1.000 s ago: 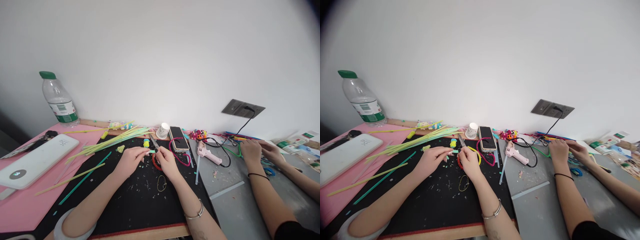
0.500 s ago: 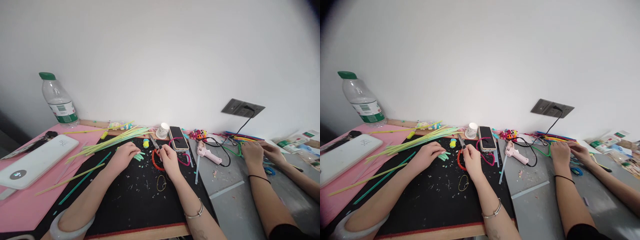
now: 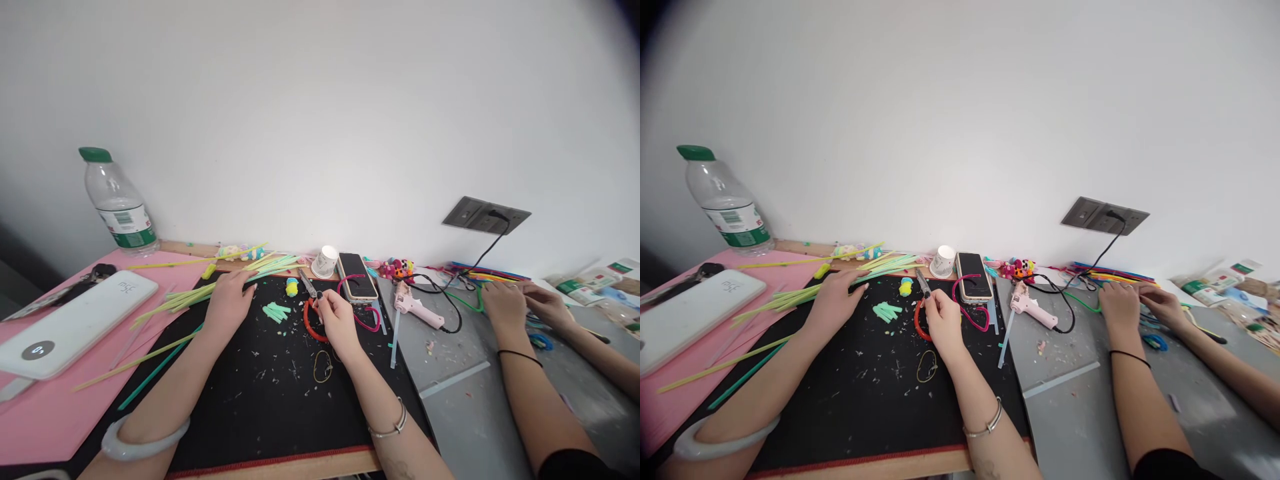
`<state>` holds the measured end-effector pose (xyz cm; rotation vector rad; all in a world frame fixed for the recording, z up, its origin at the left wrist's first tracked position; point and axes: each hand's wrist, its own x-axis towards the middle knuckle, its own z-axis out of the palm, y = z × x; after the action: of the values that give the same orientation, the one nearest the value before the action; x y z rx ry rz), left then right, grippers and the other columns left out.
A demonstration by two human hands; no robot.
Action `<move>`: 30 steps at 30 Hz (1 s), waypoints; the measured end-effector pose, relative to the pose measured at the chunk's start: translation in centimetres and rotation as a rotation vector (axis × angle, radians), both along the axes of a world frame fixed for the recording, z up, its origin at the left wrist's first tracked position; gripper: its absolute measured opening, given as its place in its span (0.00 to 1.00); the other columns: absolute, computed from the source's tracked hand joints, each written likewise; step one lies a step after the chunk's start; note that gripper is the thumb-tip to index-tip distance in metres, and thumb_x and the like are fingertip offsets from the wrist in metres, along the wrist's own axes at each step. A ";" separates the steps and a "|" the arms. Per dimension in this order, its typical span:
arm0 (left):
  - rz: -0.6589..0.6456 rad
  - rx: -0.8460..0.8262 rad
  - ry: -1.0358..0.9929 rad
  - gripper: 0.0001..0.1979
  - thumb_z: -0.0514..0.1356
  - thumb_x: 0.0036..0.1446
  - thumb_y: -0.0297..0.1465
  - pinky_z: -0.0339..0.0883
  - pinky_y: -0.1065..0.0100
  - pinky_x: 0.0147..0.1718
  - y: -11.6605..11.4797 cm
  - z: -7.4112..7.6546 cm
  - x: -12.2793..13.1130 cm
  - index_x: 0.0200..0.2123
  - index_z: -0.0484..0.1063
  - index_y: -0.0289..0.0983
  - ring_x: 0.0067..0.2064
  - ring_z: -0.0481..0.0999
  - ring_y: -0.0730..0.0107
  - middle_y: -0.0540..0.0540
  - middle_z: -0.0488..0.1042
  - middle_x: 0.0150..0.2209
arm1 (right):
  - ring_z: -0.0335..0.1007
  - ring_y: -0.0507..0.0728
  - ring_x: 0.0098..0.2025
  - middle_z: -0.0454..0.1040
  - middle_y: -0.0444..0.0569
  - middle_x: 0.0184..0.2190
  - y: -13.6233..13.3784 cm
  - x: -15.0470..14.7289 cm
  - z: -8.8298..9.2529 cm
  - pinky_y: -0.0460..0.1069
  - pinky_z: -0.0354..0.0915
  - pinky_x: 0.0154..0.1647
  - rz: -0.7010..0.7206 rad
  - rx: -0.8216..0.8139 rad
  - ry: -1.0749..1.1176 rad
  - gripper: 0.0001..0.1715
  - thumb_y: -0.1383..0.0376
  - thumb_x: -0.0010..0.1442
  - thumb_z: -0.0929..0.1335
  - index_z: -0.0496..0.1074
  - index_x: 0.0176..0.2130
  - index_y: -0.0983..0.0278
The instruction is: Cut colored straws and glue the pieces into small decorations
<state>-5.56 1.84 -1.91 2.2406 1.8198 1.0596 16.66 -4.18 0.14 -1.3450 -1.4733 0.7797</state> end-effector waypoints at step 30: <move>-0.022 -0.443 -0.033 0.14 0.58 0.50 0.43 0.60 0.72 0.21 -1.8 3.1 -4.0 0.25 0.70 0.39 0.25 0.73 0.66 0.49 0.75 0.25 | 0.52 0.50 0.21 0.56 0.38 0.17 0.1 0.2 -0.5 0.45 0.48 0.23 -0.011 0.004 -0.027 0.15 0.59 0.62 0.59 0.65 0.27 0.62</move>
<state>-9.54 0.00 1.17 1.9608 1.7952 0.6068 16.86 -4.03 -0.36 -1.3640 -1.4862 0.7536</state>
